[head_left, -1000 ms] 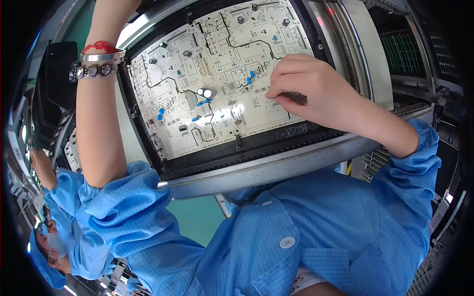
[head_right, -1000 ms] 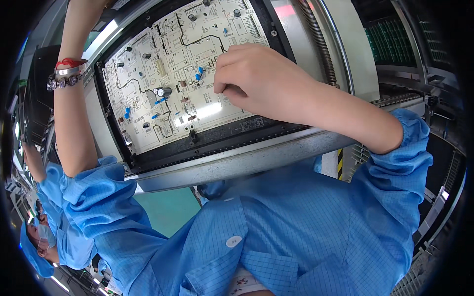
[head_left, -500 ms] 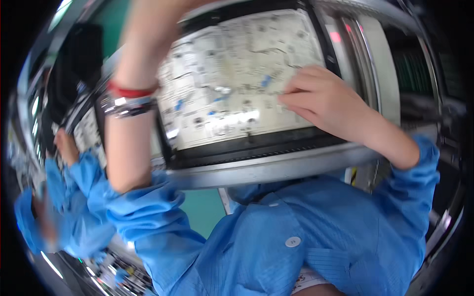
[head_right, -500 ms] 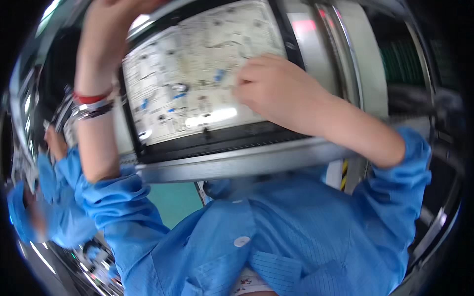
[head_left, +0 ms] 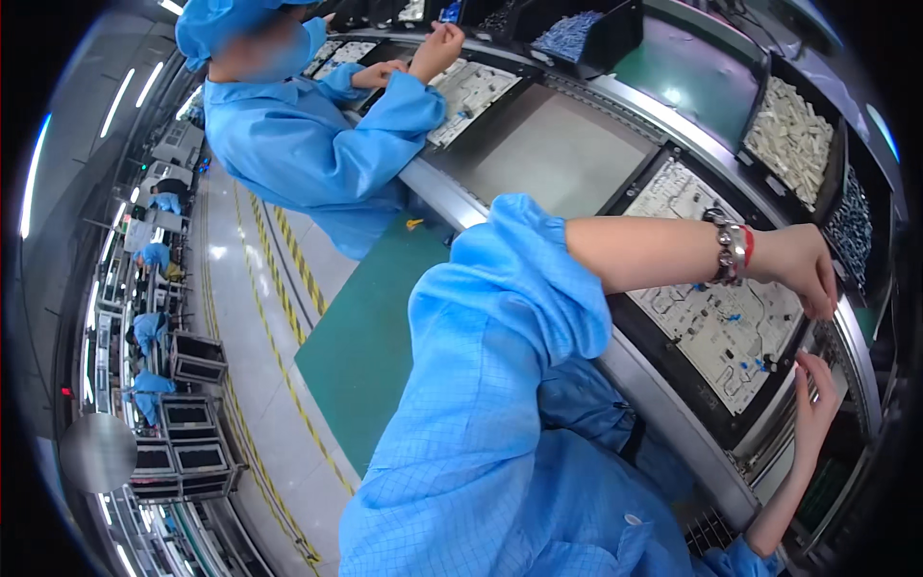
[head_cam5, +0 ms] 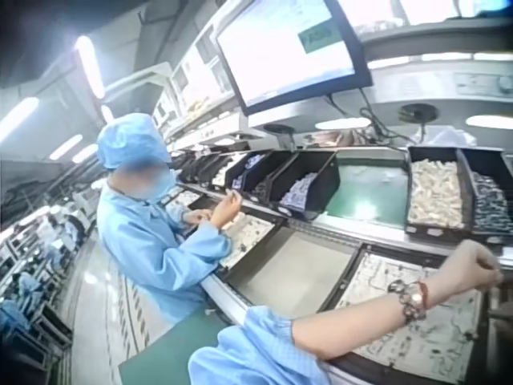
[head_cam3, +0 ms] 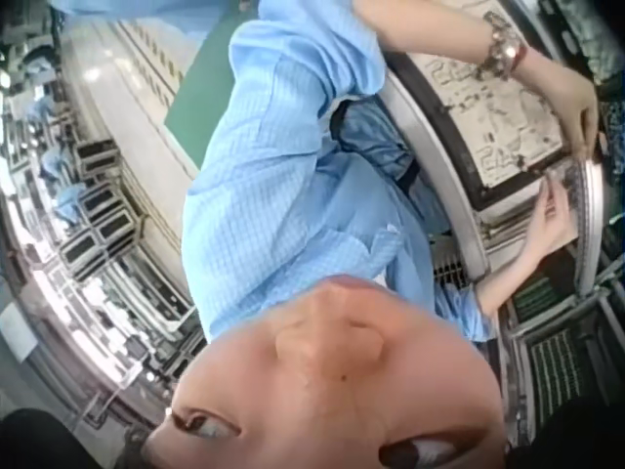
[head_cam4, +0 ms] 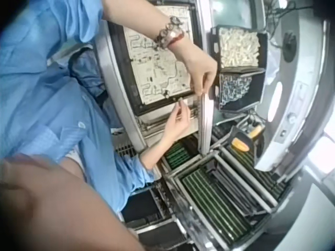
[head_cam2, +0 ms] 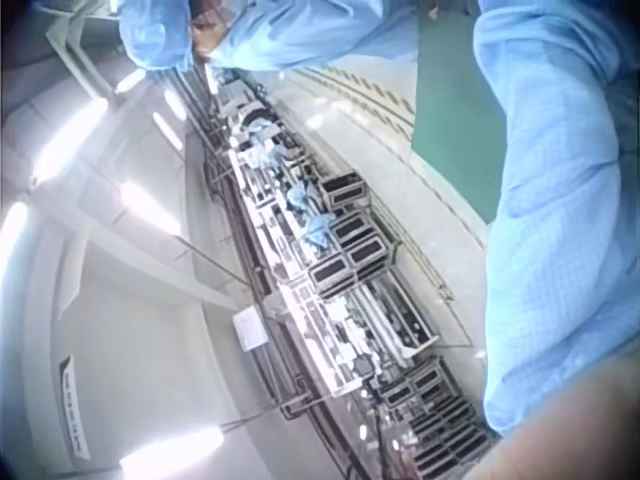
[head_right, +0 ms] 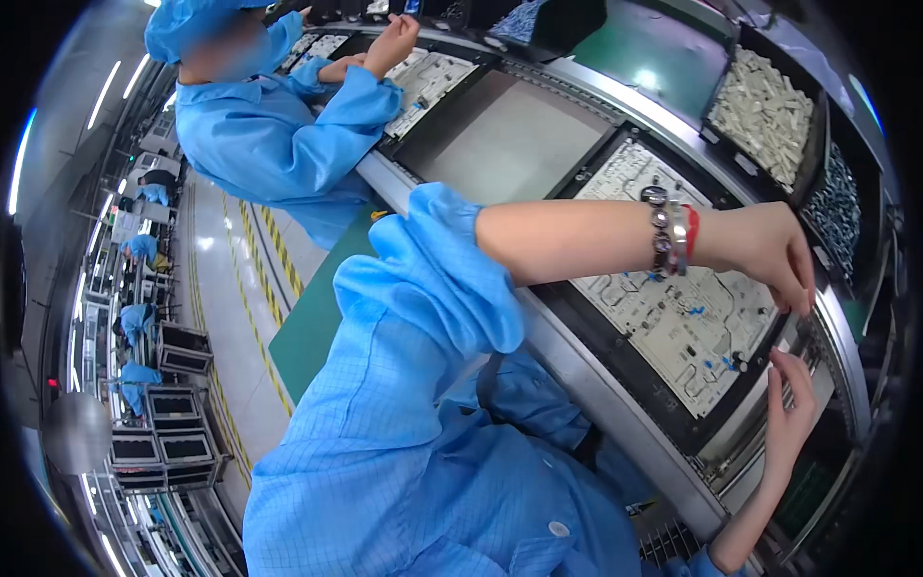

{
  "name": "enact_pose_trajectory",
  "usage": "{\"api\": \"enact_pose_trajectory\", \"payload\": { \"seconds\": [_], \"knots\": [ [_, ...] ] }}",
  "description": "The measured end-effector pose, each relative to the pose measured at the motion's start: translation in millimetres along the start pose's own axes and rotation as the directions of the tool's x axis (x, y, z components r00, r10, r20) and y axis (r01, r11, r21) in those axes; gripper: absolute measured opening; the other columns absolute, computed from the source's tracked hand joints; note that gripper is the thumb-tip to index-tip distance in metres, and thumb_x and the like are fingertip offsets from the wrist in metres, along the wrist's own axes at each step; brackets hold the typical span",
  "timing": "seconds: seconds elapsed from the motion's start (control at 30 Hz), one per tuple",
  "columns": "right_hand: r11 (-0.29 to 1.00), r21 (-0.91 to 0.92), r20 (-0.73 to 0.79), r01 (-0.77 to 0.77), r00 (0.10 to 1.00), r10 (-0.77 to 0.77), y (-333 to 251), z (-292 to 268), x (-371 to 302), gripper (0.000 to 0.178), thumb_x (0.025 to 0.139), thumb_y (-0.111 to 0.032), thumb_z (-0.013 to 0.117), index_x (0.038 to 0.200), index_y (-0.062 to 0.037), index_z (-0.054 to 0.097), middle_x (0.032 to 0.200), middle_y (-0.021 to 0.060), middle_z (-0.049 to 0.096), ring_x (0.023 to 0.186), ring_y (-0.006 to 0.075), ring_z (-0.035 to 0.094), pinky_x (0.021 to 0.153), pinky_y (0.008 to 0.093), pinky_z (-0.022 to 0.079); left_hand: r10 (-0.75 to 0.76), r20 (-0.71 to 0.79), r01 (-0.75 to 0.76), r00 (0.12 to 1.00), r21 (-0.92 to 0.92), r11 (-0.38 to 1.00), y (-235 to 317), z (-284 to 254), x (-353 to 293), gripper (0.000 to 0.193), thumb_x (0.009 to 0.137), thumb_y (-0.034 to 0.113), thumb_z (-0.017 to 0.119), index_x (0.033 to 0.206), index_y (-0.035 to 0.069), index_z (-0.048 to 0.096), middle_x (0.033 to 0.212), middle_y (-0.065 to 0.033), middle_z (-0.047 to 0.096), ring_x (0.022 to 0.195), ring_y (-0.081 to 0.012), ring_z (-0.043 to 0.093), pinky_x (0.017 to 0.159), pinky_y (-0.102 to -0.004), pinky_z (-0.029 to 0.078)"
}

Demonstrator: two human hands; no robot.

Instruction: The recorder inserts electronic components onto a printed circuit board on a production line.

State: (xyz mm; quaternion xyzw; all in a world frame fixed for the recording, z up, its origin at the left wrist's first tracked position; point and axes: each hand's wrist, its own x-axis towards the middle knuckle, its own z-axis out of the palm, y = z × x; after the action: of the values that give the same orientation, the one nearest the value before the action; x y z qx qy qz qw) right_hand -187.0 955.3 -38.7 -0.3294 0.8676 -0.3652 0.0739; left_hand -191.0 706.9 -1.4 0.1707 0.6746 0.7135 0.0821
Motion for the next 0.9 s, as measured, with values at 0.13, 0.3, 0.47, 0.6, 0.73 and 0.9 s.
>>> {"api": "enact_pose_trajectory", "payload": {
  "seconds": [0.13,0.3,0.47,0.6,0.73,0.9],
  "knots": [
    [0.999,-0.034,-0.043,0.022,0.999,-0.024,2.6,-13.9,-2.7,0.015,0.087,-0.006,0.055,0.097,0.0047,0.059,0.098,0.0114,0.061,0.098,0.0207,0.056,0.089,0.0278,0.039,-0.078,0.031,0.082,0.996,-0.17,0.982,-4.3,16.3,0.3,0.013,0.07,0.001,0.07,0.081,-0.005,0.069,0.077,-0.0116,0.068,0.072,-0.0139,0.065,0.068,-0.021,0.052],
    [1.0,-0.011,-0.089,-0.029,0.996,0.028,27.7,-25.2,-3.3,0.016,0.087,-0.008,0.055,0.095,0.005,0.059,0.096,0.0105,0.062,0.093,0.018,0.057,0.087,0.0264,0.039,-0.096,-0.017,0.096,0.995,0.062,0.993,-9.7,30.0,-3.4,0.015,0.068,0.004,0.068,0.081,-0.002,0.07,0.078,-0.0092,0.068,0.074,-0.0114,0.064,0.071,-0.0216,0.049],
    [0.999,-0.034,-0.099,-0.012,0.995,0.008,32.6,-28.9,-6.7,0.015,0.087,-0.008,0.054,0.094,0.0043,0.06,0.091,0.0117,0.062,0.089,0.0185,0.058,0.083,0.0267,0.042,-0.071,-0.025,0.074,0.997,0.165,0.984,-19.7,36.7,-11.5,0.015,0.067,0.01,0.068,0.08,0.003,0.072,0.077,-0.0087,0.069,0.072,-0.0112,0.063,0.067,-0.0208,0.048],
    [0.992,-0.121,-0.125,0.017,0.992,-0.032,41.7,-31.8,-18.9,0.013,0.086,-0.005,0.053,0.093,0.004,0.06,0.093,0.0119,0.062,0.09,0.0204,0.058,0.084,0.0276,0.042,-0.109,0.014,0.105,0.994,0.17,0.98,-26.2,43.6,-3.6,0.016,0.069,0.01,0.068,0.083,0.004,0.071,0.075,-0.0068,0.068,0.072,-0.0105,0.064,0.062,-0.0219,0.049],
    [0.998,0.003,-0.141,0.058,0.988,-0.057,25.1,-22.6,-7.0,0.012,0.085,-0.004,0.055,0.091,0.0032,0.062,0.09,0.0115,0.062,0.088,0.0213,0.06,0.08,0.0275,0.043,0.005,-0.077,0.027,0.997,0.403,0.915,-31.0,33.0,-20.8,0.026,0.067,0.007,0.068,0.092,0.005,0.067,0.081,-0.0058,0.066,0.063,-0.0094,0.061,0.056,-0.0239,0.048],
    [0.98,-0.054,-0.182,0.191,0.963,-0.198,27.5,-21.1,-1.3,0.011,0.082,-0.006,0.059,0.089,0.0004,0.063,0.085,0.0098,0.063,0.081,0.0233,0.059,0.073,0.0302,0.045,-0.027,-0.112,0.099,0.993,0.712,0.695,-26.8,31.9,-36.4,0.025,0.068,0.002,0.069,0.092,0.007,0.061,0.088,-0.0033,0.065,0.062,-0.0125,0.061,0.057,-0.0258,0.047]
  ]
}}
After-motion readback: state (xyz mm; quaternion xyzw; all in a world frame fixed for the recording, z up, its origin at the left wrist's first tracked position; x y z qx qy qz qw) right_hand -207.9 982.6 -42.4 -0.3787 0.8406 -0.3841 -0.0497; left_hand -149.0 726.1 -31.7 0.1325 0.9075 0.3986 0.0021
